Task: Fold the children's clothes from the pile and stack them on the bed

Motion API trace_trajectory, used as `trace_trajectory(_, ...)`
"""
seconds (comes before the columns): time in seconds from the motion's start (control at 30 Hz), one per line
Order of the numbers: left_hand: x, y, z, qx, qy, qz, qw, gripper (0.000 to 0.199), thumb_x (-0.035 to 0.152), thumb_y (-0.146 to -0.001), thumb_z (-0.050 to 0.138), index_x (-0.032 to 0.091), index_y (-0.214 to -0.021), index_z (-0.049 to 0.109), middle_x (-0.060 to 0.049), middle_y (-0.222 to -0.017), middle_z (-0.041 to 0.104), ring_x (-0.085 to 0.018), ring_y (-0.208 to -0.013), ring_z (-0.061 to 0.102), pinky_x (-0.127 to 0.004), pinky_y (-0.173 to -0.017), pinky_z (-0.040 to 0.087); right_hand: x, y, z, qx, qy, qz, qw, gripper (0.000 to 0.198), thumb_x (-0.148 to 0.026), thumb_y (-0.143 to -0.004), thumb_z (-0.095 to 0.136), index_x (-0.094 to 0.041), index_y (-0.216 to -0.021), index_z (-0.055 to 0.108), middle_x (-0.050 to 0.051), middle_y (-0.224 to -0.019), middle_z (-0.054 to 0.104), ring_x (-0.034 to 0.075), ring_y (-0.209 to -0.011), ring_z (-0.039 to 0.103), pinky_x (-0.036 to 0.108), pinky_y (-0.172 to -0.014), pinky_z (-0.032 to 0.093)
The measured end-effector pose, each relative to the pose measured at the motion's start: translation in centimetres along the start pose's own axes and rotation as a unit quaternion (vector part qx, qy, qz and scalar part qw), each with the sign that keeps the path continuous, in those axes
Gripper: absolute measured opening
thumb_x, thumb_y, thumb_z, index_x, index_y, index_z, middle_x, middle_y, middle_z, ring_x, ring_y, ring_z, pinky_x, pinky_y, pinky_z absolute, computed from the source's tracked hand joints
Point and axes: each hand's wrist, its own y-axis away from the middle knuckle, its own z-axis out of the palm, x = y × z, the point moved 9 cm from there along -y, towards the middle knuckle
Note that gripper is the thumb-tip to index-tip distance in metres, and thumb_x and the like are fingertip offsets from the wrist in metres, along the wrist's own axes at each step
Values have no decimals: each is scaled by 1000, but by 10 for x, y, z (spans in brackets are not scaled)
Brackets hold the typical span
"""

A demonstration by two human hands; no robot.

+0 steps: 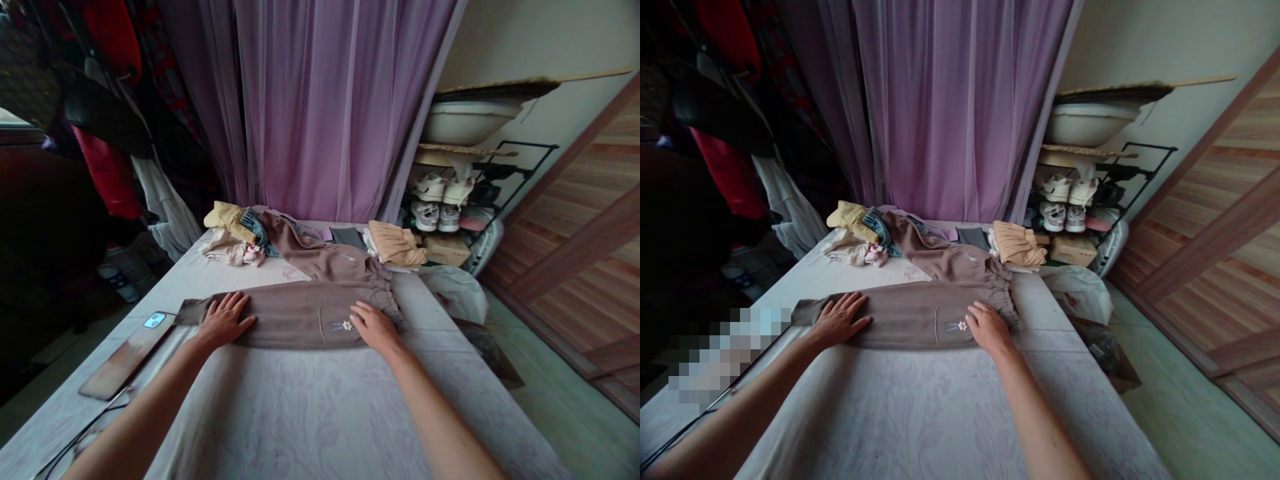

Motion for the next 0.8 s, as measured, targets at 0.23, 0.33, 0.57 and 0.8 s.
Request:
trace_trajectory(0.23,37,-11,-28,108,6,28,994,45,44,-95,43,18,-128,59,-13,-144,53,-30,-134,46,-48,-112,31,-1,-25,-37,89,26,-34,995,42,-24,-90,45,-19,-129,62,11,-134,61,23,-121,57,37,-103,44)
trace_trajectory(0.33,53,-19,-26,88,23,50,995,45,43,-94,46,21,-131,57,-12,-143,53,-29,-133,47,-46,-112,33,10,-30,-29,71,82,-26,994,41,-26,-90,47,-19,-127,63,12,-138,57,25,-126,52,40,-104,42)
trace_trajectory(0.57,52,-57,-39,-26,-18,29,999,34,37,-96,40,21,-102,70,-10,-109,70,-24,-101,66,-36,-88,47,23,-19,-13,97,120,-18,988,36,-28,-93,45,-23,-121,67,8,-140,57,26,-132,46,47,-110,31)
trace_trajectory(0.8,65,-95,-48,-39,-9,20,999,35,34,-95,39,22,-109,69,-10,-115,70,-27,-106,66,-38,-88,50,21,-18,-14,105,104,-9,989,36,-28,-93,45,-23,-121,67,8,-141,56,26,-133,46,47,-111,29)
